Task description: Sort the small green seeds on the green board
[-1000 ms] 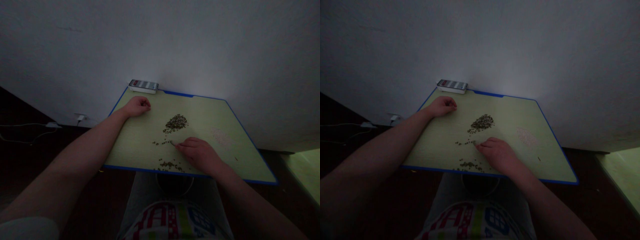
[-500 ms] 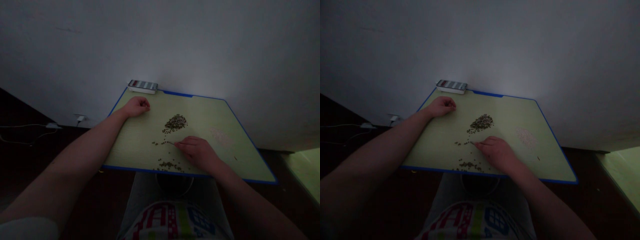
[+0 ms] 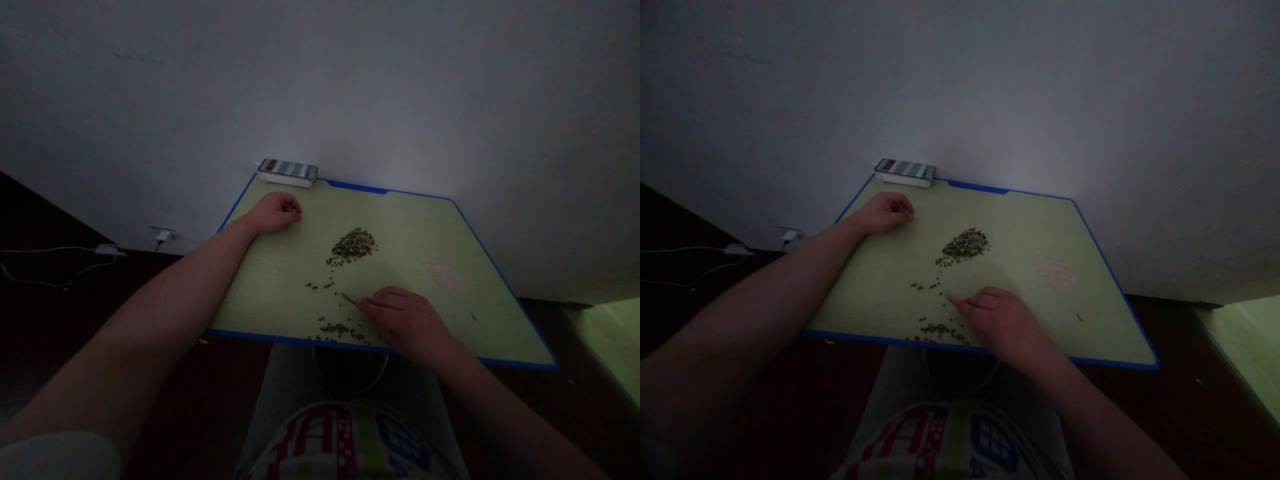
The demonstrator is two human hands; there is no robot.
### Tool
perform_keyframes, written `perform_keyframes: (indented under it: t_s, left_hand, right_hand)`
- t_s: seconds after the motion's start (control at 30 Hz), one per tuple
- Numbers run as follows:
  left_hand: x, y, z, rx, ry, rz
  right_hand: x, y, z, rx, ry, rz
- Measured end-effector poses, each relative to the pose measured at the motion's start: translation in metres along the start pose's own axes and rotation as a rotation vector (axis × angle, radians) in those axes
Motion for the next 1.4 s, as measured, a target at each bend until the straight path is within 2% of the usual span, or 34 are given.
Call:
perform_keyframes:
  t_s: [0.27,0.43,0.53,0.67,0.83,1.03,1.17,1.27,1.4]
  left_hand:
    - [0.003,-0.001,-0.002,-0.003,-0.002,-0.025]
    - [0.007,0.000,-0.004,-0.001,0.027,-0.036]
    - [0.007,0.001,-0.003,0.001,0.021,-0.018]
    - [0.005,0.000,-0.002,-0.005,0.025,-0.016]
    - [0.004,0.000,-0.002,0.001,0.038,-0.006]
    - [0.000,-0.001,0.000,-0.003,0.032,-0.024]
    - [0.001,0.000,0.000,0.002,0.006,-0.022]
    - [0.001,0.000,-0.001,-0.003,0.018,-0.026]
    - [0.000,-0.001,0.000,-0.004,0.015,-0.027]
  right_hand:
    - [0.015,0.000,0.005,0.011,-0.048,0.009]
    - [0.022,0.012,-0.001,0.031,-0.049,0.103]
    - [0.012,0.018,-0.005,0.061,0.024,0.151]
    - [-0.007,0.010,-0.007,0.016,0.107,0.103]
    - [-0.014,0.008,-0.010,-0.007,0.036,-0.061]
    - [0.006,0.015,-0.017,0.034,-0.130,-0.065]
    - [0.023,0.012,-0.008,0.059,-0.209,-0.046]
    - [0.031,0.010,-0.001,0.059,-0.204,-0.051]
    - [0.035,0.013,-0.004,0.036,-0.119,0.002]
Point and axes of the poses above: each hand's wrist, its own z-axis away from the middle knuckle, its own y-axis out of the palm, x = y × z, the point moved 9 cm from there along -z, towards the middle knuckle, and after that the axes turned 2 degrees about -z, right-handed, at the moved point
